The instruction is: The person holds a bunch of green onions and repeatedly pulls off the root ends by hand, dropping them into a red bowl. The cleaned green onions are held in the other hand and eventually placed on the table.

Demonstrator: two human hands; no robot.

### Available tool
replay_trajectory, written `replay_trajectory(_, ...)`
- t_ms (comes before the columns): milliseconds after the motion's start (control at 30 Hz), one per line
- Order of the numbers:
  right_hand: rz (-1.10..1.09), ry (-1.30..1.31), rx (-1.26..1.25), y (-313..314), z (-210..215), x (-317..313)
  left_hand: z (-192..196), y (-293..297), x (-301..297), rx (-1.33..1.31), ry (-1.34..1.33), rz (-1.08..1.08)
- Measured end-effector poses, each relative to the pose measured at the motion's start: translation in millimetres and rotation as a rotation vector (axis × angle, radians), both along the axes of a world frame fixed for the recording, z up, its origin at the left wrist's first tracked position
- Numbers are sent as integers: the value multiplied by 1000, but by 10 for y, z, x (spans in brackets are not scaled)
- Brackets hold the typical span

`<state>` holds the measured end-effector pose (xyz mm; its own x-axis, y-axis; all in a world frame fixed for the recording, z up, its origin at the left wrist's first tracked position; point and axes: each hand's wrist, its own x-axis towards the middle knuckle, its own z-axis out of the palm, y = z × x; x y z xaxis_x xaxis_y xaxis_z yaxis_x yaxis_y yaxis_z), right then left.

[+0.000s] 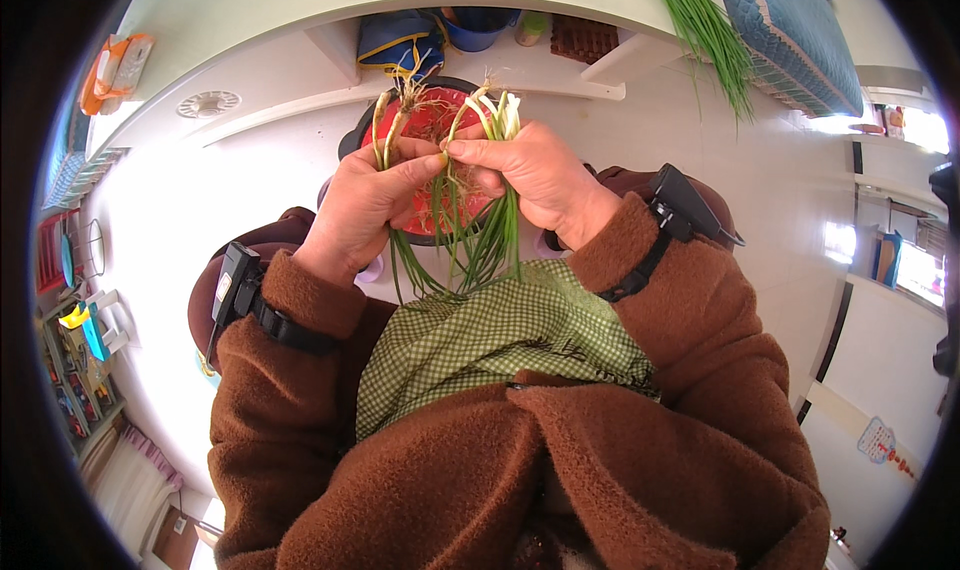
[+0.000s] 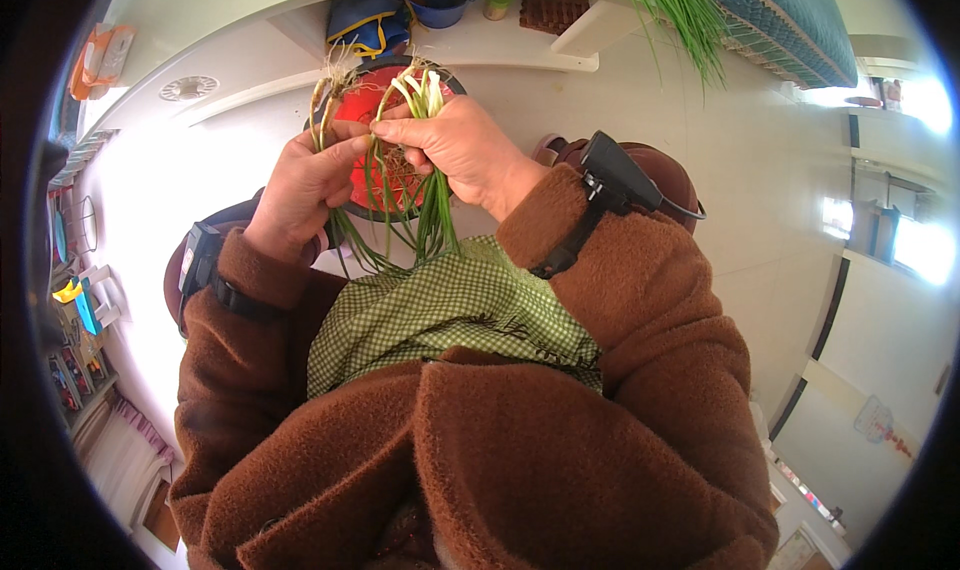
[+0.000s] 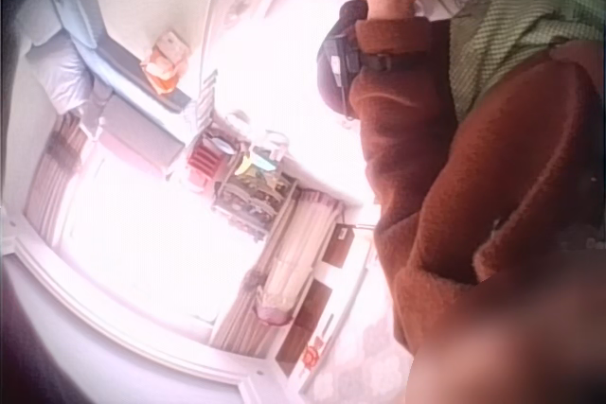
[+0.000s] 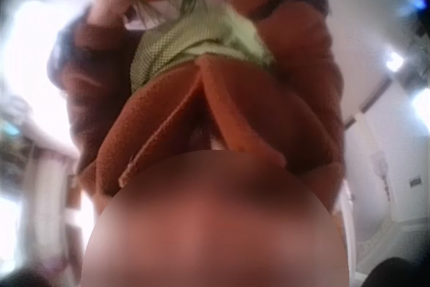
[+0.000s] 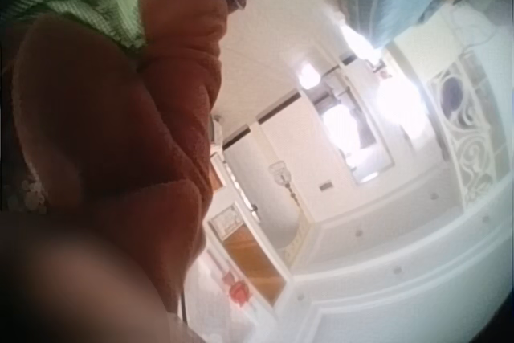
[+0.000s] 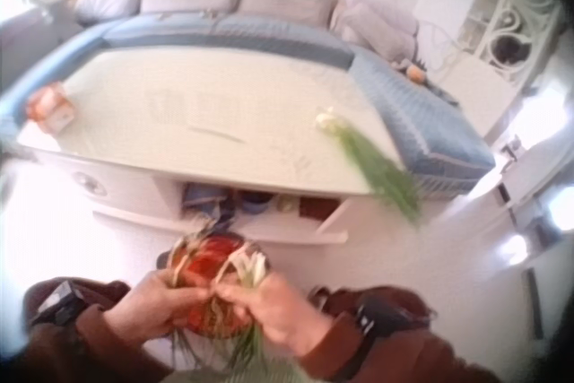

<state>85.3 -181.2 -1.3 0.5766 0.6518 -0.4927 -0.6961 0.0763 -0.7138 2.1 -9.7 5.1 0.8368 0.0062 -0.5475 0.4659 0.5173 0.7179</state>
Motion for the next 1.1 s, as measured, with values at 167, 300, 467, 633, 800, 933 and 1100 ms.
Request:
replay_trajectory(167,22,-48,-41,21,-6,-28,28,-26,-3,47,25,33)
replay_trajectory(300,55,-126,-79,23,-31,-36,13,22,-13,-36,29,42)
replay_trajectory(467,72,-100,-47,11,-26,-26,22,54,-25,-57,29,48)
replay_trajectory(633,23,-60,25,-1,8,-10,31,49,-28,-11,60,52)
replay_trajectory(800,-62,-62,-38,-25,27,65,22,125,-48,-18,62,56)
replay_trajectory(933,-147,-86,-9,-58,34,131,13,161,-64,-2,62,64)
replay_trajectory(1100,-231,-53,4,-97,34,198,27,180,-78,34,57,65)
